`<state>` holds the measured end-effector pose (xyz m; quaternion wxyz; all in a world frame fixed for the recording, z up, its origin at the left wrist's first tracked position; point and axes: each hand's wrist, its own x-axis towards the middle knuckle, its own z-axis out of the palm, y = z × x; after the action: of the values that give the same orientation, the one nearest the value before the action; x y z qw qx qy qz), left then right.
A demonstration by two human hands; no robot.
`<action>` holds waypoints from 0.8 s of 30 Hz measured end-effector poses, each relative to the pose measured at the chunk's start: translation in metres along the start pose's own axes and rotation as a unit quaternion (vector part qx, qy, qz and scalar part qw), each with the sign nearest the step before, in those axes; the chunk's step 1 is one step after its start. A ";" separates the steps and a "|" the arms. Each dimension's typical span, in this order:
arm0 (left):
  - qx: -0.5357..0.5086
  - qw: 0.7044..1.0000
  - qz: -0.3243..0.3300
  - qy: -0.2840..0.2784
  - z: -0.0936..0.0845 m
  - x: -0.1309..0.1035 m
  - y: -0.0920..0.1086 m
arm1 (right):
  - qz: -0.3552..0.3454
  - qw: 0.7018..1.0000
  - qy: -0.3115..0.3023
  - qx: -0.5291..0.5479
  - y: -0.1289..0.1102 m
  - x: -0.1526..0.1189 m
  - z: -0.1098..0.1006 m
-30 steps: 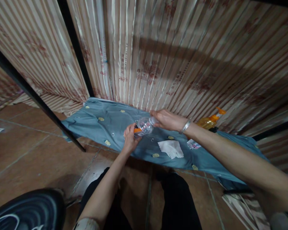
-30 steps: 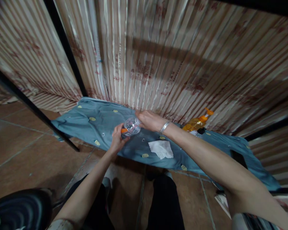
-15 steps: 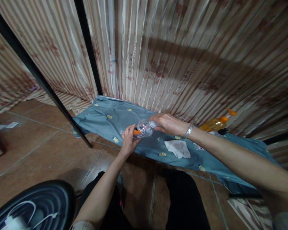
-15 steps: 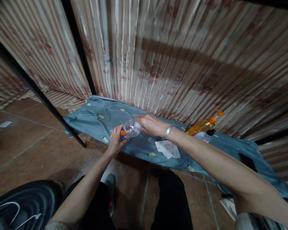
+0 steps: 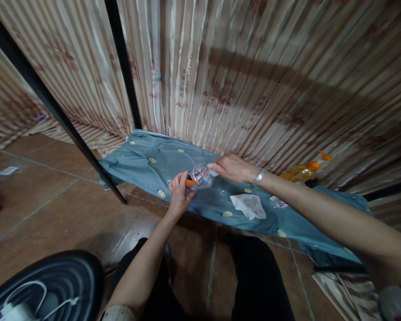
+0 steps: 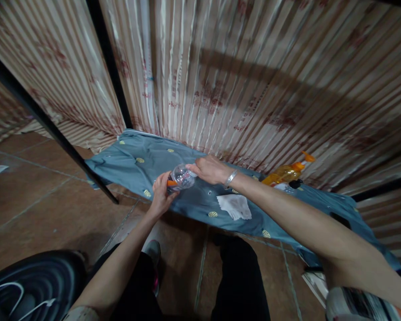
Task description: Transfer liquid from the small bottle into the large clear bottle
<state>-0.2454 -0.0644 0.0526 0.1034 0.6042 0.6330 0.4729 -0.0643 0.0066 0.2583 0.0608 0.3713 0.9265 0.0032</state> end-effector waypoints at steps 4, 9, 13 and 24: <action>0.001 1.000 -0.004 0.009 0.001 0.004 -0.005 | -0.046 0.998 0.020 0.026 -0.001 0.002 -0.003; -0.005 1.000 0.001 0.020 0.004 0.007 -0.009 | 0.003 1.000 -0.007 -0.018 -0.006 0.009 -0.009; -0.014 0.999 0.013 0.028 0.006 0.008 -0.011 | -0.009 1.000 0.017 -0.005 -0.007 0.010 -0.010; -0.067 0.996 0.032 0.050 0.012 0.014 -0.022 | 0.003 0.994 0.058 0.093 0.001 0.008 0.005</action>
<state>-0.2552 -0.0426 0.0367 0.0967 0.5913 0.5843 0.5473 -0.0688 0.0129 0.2527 -0.0278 0.3772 0.9237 -0.0608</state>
